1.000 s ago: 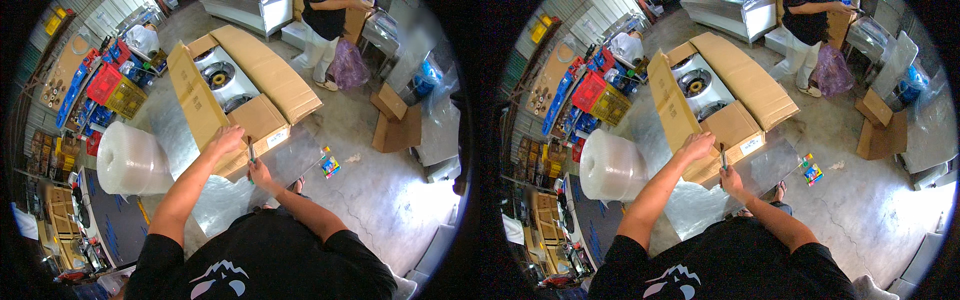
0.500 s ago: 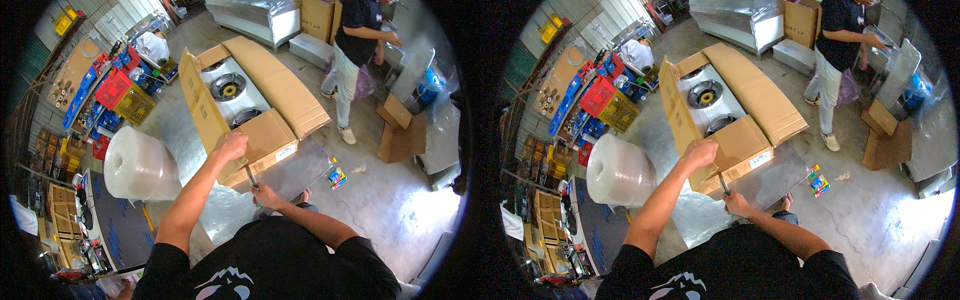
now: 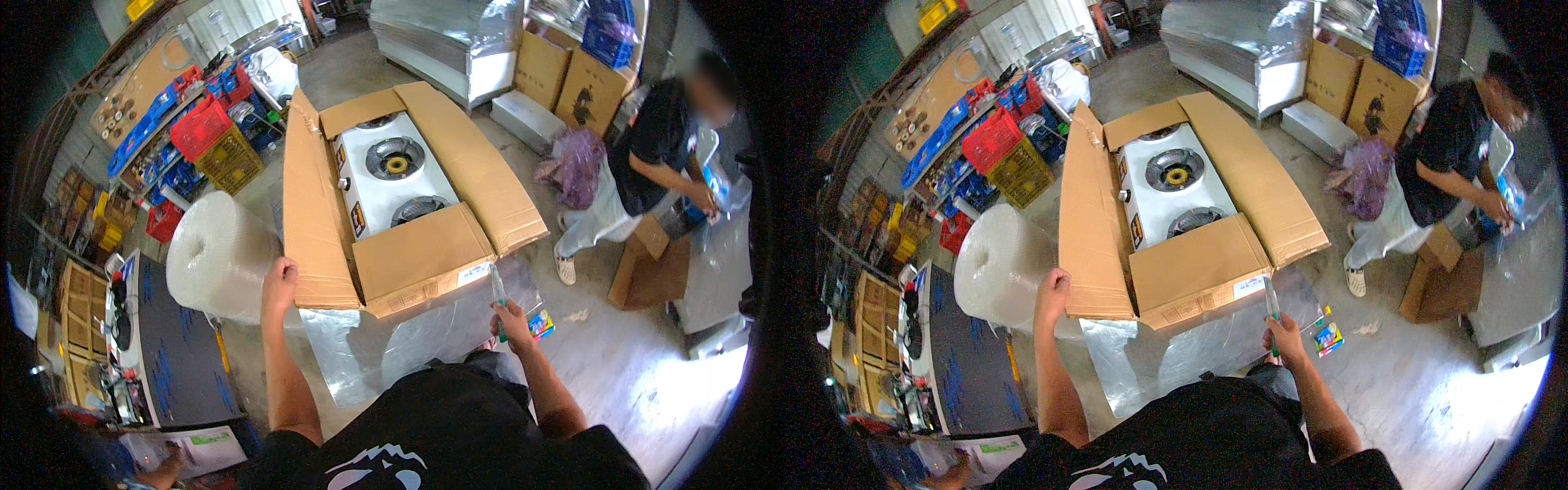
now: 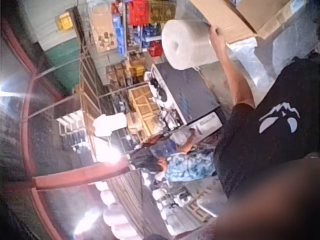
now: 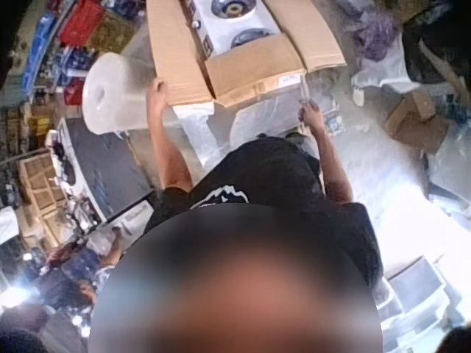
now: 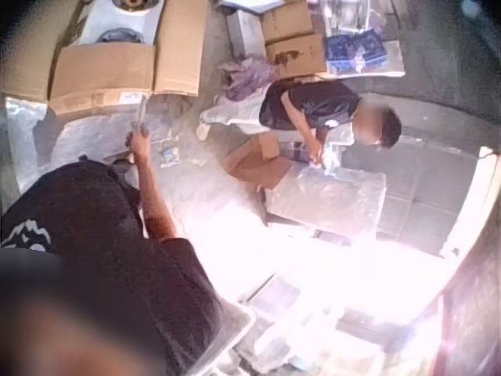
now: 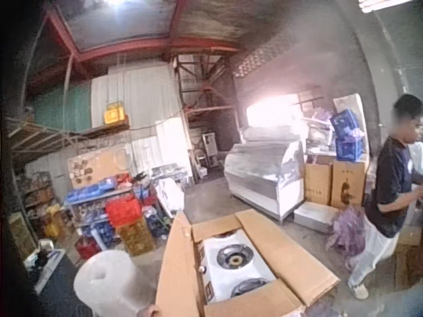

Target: The person unpacks a three-burner gas stove from a cardboard box using a box cutter. They remove bubble wrap and foam, lift the stove out, place it on a metal sheet, and briefly inspect the burners and knobs.

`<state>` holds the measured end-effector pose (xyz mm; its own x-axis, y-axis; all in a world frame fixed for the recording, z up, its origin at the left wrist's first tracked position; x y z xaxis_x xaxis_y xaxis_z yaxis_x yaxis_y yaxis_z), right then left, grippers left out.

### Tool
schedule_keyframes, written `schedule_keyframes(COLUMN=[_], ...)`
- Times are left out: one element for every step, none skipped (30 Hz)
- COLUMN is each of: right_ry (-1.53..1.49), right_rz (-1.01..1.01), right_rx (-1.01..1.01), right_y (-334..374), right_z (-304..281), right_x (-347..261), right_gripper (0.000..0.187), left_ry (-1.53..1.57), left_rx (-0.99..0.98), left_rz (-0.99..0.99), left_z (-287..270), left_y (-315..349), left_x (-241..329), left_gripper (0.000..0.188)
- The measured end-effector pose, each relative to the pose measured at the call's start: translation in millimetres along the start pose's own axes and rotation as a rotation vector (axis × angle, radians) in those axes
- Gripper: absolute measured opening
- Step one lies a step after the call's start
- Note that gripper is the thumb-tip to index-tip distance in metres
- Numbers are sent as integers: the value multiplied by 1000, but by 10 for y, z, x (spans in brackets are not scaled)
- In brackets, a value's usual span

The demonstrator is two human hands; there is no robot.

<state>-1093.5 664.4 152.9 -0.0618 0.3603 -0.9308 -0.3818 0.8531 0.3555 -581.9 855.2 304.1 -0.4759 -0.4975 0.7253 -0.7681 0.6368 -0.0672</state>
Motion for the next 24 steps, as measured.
schedule_keyframes(right_ry=[14, 5, 1, -6, 2, 19, 39, 60, 93, 103, 113, 126, 166, 208, 259, 243, 233, 222, 212, 202, 205, 164, 137, 108], right_rz=[-6, -28, -40, -49, -49, -36, -26, -24, -41, -40, -46, -46, -45, -35, -2, 11, 44, 79, 78, 76, 83, 55, 37, 45], right_rx=[11, 0, 7, 13, 14, 39, 62, 85, 95, 108, 120, 149, 162, 191, 224, 202, 186, 172, 173, 176, 203, 194, 208, 237], right_y=[16, 35, 69, 92, 120, 150, 183, 196, 219, 241, 273, 299, 332, 378, 426, 462, 502, 537, 554, 562, 556, 532, 503, 461], right_z=[-60, -89, -123, -145, -183, -223, -278, -338, -405, -474, -554, -647, -721, -803, -881, -921, -959, -982, -999, -1012, -1030, -1011, -998, -993], right_x=[-12, -24, -21, -16, -12, 14, 40, 59, 71, 101, 128, 156, 189, 229, 279, 322, 372, 427, 458, 486, 512, 523, 536, 551], right_gripper=[22, 22, 22, 22, 22, 22, 22, 23, 23, 22, 22, 23, 24, 24, 24, 27, 29, 32, 36, 39, 42, 46, 49, 52], left_ry=[82, 135, 73, -41, -148, -215, -250, -231, -194, -80, 47, 173, 159, 249, 356, 437, 610, 718, 827, 930, 982, 975, 971, 936], left_rx=[55, 92, 138, 341, 520, 595, 559, 429, 318, 188, 78, -31, -86, -118, -147, -178, -216, -257, -300, -329, -350, -351, -376, -373], left_rz=[17, -32, -69, 63, 167, 202, 103, -60, -197, -214, -211, -205, -188, -209, -222, -275, -342, -397, -452, -525, -494, -515, -523, -579], left_z=[58, 111, 224, 221, 233, 234, 290, 374, 434, 487, 509, 522, 455, 376, 323, 327, 281, 281, 266, 275, 275, 255, 253, 258], left_y=[-13, -35, 13, 80, 155, 229, 237, 198, 167, 137, 115, 92, 39, 10, -16, -29, 25, 29, 48, 79, 98, 112, 122, 103], left_x=[31, 68, 160, 385, 605, 727, 752, 699, 615, 548, 452, 335, 200, 30, -122, -278, -455, -581, -687, -769, -769, -777, -738, -691], left_gripper=[20, 23, 37, 38, 40, 40, 41, 41, 41, 41, 41, 43, 43, 43, 42, 42, 42, 44, 48, 51, 48, 48, 48, 48])
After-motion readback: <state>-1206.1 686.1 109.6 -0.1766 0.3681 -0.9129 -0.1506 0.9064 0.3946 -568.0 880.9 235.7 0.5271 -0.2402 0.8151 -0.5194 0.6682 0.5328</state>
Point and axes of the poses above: each hand's wrist, its own y-axis away from the middle knuckle, its own z-axis out of the palm, x = y × z, the point moved 6 cm from there along -y, towards the middle knuckle, and after that the axes turned 9 degrees about -z, right-handed, at the moved point
